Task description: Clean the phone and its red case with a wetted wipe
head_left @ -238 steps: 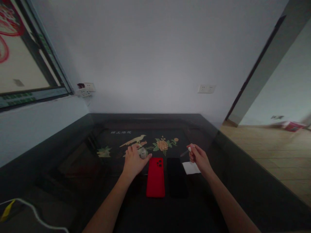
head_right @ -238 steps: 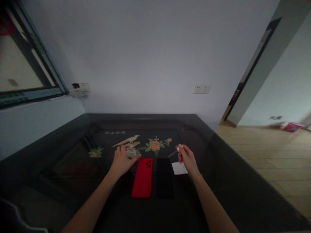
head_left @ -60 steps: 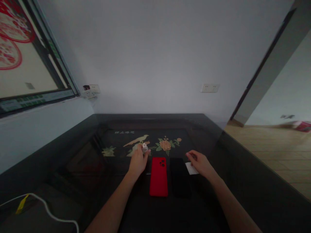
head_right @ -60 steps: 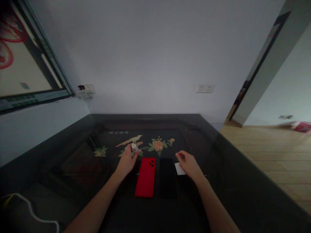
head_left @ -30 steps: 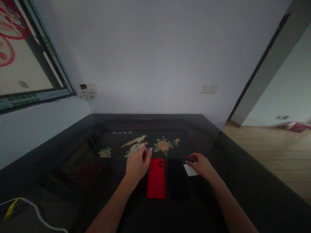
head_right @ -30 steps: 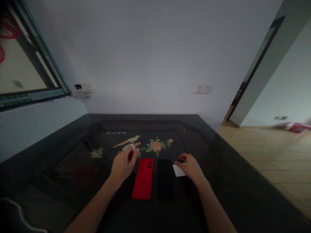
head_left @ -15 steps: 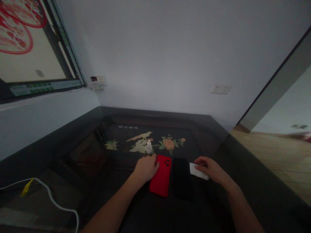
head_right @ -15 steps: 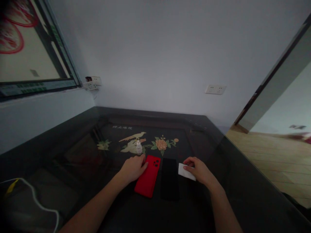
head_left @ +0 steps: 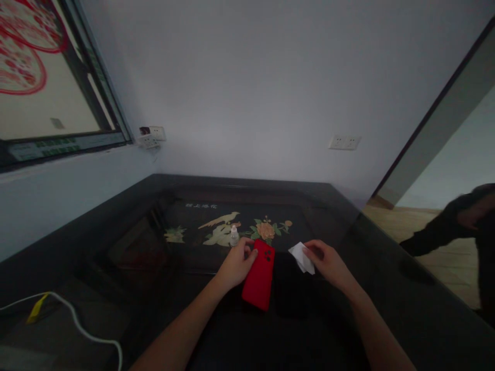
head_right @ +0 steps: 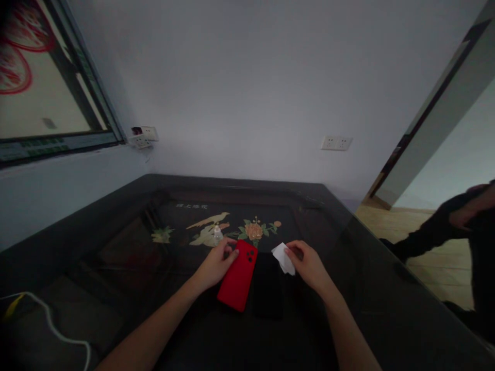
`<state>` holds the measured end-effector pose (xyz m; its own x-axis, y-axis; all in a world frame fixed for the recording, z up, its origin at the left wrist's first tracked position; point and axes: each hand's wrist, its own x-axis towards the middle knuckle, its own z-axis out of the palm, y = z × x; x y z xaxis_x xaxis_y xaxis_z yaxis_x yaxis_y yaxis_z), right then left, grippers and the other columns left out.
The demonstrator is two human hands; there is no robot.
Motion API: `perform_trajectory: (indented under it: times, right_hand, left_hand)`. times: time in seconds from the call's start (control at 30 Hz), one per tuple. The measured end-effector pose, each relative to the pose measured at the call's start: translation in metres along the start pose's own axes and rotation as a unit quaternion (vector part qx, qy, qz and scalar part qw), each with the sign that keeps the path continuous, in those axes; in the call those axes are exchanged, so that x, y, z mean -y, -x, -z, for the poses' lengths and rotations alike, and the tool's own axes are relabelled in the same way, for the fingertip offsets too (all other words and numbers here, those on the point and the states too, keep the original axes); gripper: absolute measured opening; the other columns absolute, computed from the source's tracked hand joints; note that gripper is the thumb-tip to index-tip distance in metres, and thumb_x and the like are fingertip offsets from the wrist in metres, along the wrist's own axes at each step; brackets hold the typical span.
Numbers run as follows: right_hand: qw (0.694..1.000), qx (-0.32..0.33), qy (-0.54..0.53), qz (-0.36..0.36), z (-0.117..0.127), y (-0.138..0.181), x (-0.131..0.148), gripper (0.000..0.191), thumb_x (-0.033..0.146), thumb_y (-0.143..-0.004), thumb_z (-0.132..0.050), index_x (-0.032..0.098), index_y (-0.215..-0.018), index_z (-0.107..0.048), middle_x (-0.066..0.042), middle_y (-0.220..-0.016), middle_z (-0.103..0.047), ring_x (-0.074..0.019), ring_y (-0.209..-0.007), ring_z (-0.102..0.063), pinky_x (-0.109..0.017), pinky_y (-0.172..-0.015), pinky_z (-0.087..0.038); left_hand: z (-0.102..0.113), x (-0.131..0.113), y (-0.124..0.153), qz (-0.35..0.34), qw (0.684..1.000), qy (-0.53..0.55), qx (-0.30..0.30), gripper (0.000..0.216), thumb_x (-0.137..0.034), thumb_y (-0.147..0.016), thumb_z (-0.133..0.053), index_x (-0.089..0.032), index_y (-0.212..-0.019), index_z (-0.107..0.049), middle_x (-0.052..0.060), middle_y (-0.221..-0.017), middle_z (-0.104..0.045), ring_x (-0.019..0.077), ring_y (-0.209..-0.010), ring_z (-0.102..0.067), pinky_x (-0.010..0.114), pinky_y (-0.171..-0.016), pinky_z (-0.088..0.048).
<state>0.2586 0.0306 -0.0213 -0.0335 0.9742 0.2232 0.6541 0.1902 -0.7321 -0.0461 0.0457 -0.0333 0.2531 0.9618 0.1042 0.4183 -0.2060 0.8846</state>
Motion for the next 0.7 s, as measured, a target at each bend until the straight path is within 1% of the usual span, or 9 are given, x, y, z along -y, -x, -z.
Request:
perform_trajectory:
  times: [0.1, 0.17, 0.2, 0.3, 0.37, 0.43, 0.5, 0.6, 0.7]
  right_hand:
    - [0.996, -0.023, -0.086, 0.021, -0.009, 0.004, 0.019, 0.029, 0.048, -0.093, -0.059, 0.021, -0.097, -0.068, -0.007, -0.095, -0.071, -0.0229, -0.087, -0.068, -0.032, -0.073, -0.056]
    - [0.989, -0.031, -0.142, 0.007, -0.018, 0.007, 0.029, 0.029, 0.05, -0.092, -0.062, 0.022, -0.098, -0.066, -0.007, -0.095, -0.071, -0.0226, -0.082, -0.069, -0.029, -0.062, -0.057]
    - [0.985, -0.041, -0.17, 0.004, -0.023, 0.008, 0.034, 0.029, 0.05, -0.092, -0.063, 0.022, -0.097, -0.065, -0.007, -0.096, -0.071, -0.023, -0.083, -0.07, -0.029, -0.061, -0.058]
    - [0.969, -0.081, -0.232, 0.019, -0.037, 0.012, 0.042, 0.026, 0.047, -0.089, -0.069, 0.021, -0.094, -0.065, -0.009, -0.105, -0.073, -0.0238, -0.092, -0.072, -0.035, -0.079, -0.062]
    - [0.961, -0.089, -0.26, 0.039, -0.045, 0.014, 0.045, 0.022, 0.042, -0.088, -0.072, 0.021, -0.09, -0.066, -0.01, -0.111, -0.074, -0.025, -0.103, -0.072, -0.039, -0.093, -0.059]
    - [0.958, -0.068, -0.272, 0.058, -0.05, 0.015, 0.046, 0.018, 0.038, -0.089, -0.072, 0.02, -0.09, -0.069, -0.01, -0.114, -0.075, -0.0256, -0.11, -0.07, -0.041, -0.1, -0.056]
    - [0.962, -0.03, -0.261, 0.073, -0.053, 0.017, 0.048, 0.015, 0.035, -0.089, -0.072, 0.021, -0.094, -0.074, -0.01, -0.115, -0.075, -0.0256, -0.111, -0.07, -0.04, -0.099, -0.057]
    - [0.976, 0.034, -0.196, 0.092, -0.053, 0.02, 0.053, 0.014, 0.03, -0.088, -0.071, 0.023, -0.097, -0.079, -0.009, -0.112, -0.077, -0.025, -0.103, -0.073, -0.033, -0.081, -0.061]
    - [0.977, 0.103, -0.161, 0.091, -0.051, 0.024, 0.06, 0.014, 0.027, -0.088, -0.071, 0.026, -0.098, -0.082, -0.006, -0.107, -0.079, -0.0214, -0.09, -0.074, -0.026, -0.065, -0.058]
  left_hand:
    - [-0.005, 0.004, -0.001, 0.037, 0.992, 0.116, 0.027, 0.036, -0.041, -0.093, -0.055, -0.017, -0.12, -0.058, 0.0, -0.08, -0.062, 0.0136, -0.065, -0.058, 0.022, -0.057, -0.042]
    - [-0.007, 0.005, -0.001, 0.055, 0.984, 0.162, 0.044, 0.038, -0.041, -0.092, -0.058, -0.017, -0.121, -0.059, -0.001, -0.08, -0.063, 0.0121, -0.061, -0.058, 0.021, -0.054, -0.042]
    - [-0.008, 0.005, 0.0, 0.063, 0.982, 0.171, 0.051, 0.04, -0.042, -0.091, -0.059, -0.018, -0.122, -0.058, -0.001, -0.078, -0.062, 0.0113, -0.058, -0.057, 0.02, -0.051, -0.041]
    - [-0.009, 0.002, 0.003, 0.083, 0.976, 0.184, 0.077, 0.043, -0.044, -0.09, -0.06, -0.022, -0.126, -0.053, -0.003, -0.077, -0.061, 0.0094, -0.05, -0.055, 0.016, -0.041, -0.038]
    - [-0.01, -0.001, 0.004, 0.084, 0.972, 0.198, 0.093, 0.042, -0.043, -0.09, -0.059, -0.024, -0.127, -0.05, -0.004, -0.078, -0.061, 0.0088, -0.047, -0.055, 0.015, -0.037, -0.038]
    - [-0.01, -0.003, 0.005, 0.076, 0.969, 0.211, 0.105, 0.041, -0.041, -0.09, -0.059, -0.024, -0.127, -0.049, -0.004, -0.077, -0.06, 0.0089, -0.046, -0.056, 0.014, -0.035, -0.039]
    - [-0.01, -0.004, 0.005, 0.067, 0.967, 0.219, 0.107, 0.041, -0.04, -0.089, -0.06, -0.024, -0.126, -0.048, -0.005, -0.075, -0.06, 0.0094, -0.046, -0.056, 0.015, -0.034, -0.041]
    - [-0.01, -0.004, 0.004, 0.054, 0.967, 0.23, 0.095, 0.042, -0.041, -0.089, -0.061, -0.023, -0.124, -0.047, -0.005, -0.073, -0.059, 0.0093, -0.046, -0.056, 0.015, -0.034, -0.043]
    - [-0.01, -0.001, 0.001, 0.05, 0.969, 0.235, 0.061, 0.044, -0.043, -0.089, -0.061, -0.023, -0.125, -0.044, -0.006, -0.073, -0.06, 0.0097, -0.046, -0.057, 0.015, -0.034, -0.043]
